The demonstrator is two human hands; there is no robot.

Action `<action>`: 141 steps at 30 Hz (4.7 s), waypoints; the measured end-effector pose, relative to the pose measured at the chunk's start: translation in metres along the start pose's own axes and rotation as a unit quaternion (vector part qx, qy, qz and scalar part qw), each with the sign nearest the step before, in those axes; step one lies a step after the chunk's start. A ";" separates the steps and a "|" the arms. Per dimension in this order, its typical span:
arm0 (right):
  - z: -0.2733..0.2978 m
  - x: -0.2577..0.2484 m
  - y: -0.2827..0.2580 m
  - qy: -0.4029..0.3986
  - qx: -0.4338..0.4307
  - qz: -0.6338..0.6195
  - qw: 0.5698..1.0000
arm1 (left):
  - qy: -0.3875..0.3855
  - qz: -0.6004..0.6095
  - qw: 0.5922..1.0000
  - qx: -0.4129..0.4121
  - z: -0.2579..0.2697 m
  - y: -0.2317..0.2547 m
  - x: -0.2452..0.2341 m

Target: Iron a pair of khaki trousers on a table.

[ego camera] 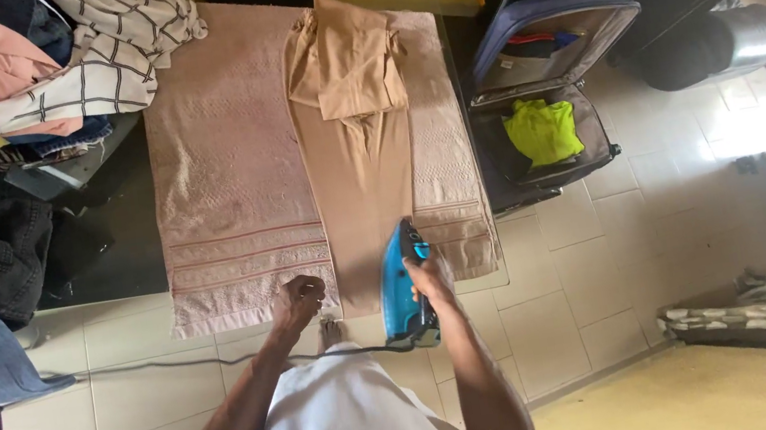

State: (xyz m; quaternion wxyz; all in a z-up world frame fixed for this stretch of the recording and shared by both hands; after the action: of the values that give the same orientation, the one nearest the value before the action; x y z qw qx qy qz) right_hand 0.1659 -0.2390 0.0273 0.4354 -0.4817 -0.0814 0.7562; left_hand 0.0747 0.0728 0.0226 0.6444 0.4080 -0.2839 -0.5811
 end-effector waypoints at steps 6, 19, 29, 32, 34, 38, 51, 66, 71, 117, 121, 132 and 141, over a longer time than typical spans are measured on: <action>0.047 0.008 -0.020 -0.099 -0.058 -0.140 0.984 | 0.004 0.042 0.999 0.001 0.002 -0.008 -0.008; 0.089 0.192 -0.230 -0.132 -0.371 -0.148 0.907 | 0.027 0.211 0.970 0.115 0.077 0.115 -0.098; 0.132 0.222 -0.222 0.013 -0.426 -0.118 0.897 | -0.197 -0.051 0.973 0.109 0.087 0.049 -0.086; 0.148 0.206 -0.197 -0.026 -0.369 -0.027 0.929 | -0.318 -0.067 0.942 0.080 0.068 -0.024 -0.049; 0.150 0.196 -0.184 -0.049 -0.347 0.010 0.936 | -0.373 -0.044 0.925 0.063 0.061 -0.049 -0.022; 0.144 0.168 -0.151 -0.049 -0.478 -0.175 0.859 | -0.342 -0.258 0.901 0.072 0.037 -0.102 0.032; 0.046 0.036 0.126 0.069 -0.148 0.017 0.986 | -0.092 -0.081 0.991 -0.058 0.042 -0.105 0.092; 0.105 0.041 0.155 -0.267 0.018 -0.360 0.894 | -0.117 -0.168 0.975 -0.091 0.076 -0.159 0.103; 0.112 0.039 0.189 -0.322 -0.008 -0.266 0.908 | -0.100 -0.129 0.970 -0.180 0.128 -0.164 0.099; -0.019 0.002 -0.001 -0.041 -0.085 -0.127 0.987 | 0.154 -0.227 0.950 0.150 -0.074 -0.011 0.088; -0.017 0.015 0.022 0.002 -0.198 -0.106 0.974 | 0.142 -0.263 0.948 0.108 -0.033 0.020 0.088; 0.059 -0.004 0.001 0.056 -0.295 0.075 0.951 | 0.189 -0.304 0.926 0.118 0.029 -0.008 0.070; 0.110 0.118 -0.119 -0.024 -0.472 0.028 0.881 | 0.034 -0.274 0.958 0.074 0.056 -0.080 0.037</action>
State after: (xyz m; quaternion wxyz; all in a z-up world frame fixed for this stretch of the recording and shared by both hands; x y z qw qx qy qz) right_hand 0.1290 -0.0469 0.0715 0.1334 -0.6140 -0.4255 0.6512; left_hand -0.0073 0.0267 -0.0213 0.4380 0.5359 -0.1818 -0.6985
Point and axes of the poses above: each hand's wrist, its own z-axis away from the middle knuckle, its own x-axis out of the palm, y = z × x, the point moved 6 cm from there along -z, towards the middle knuckle, and after that the axes turned 4 degrees about y, right-handed, at the moved point
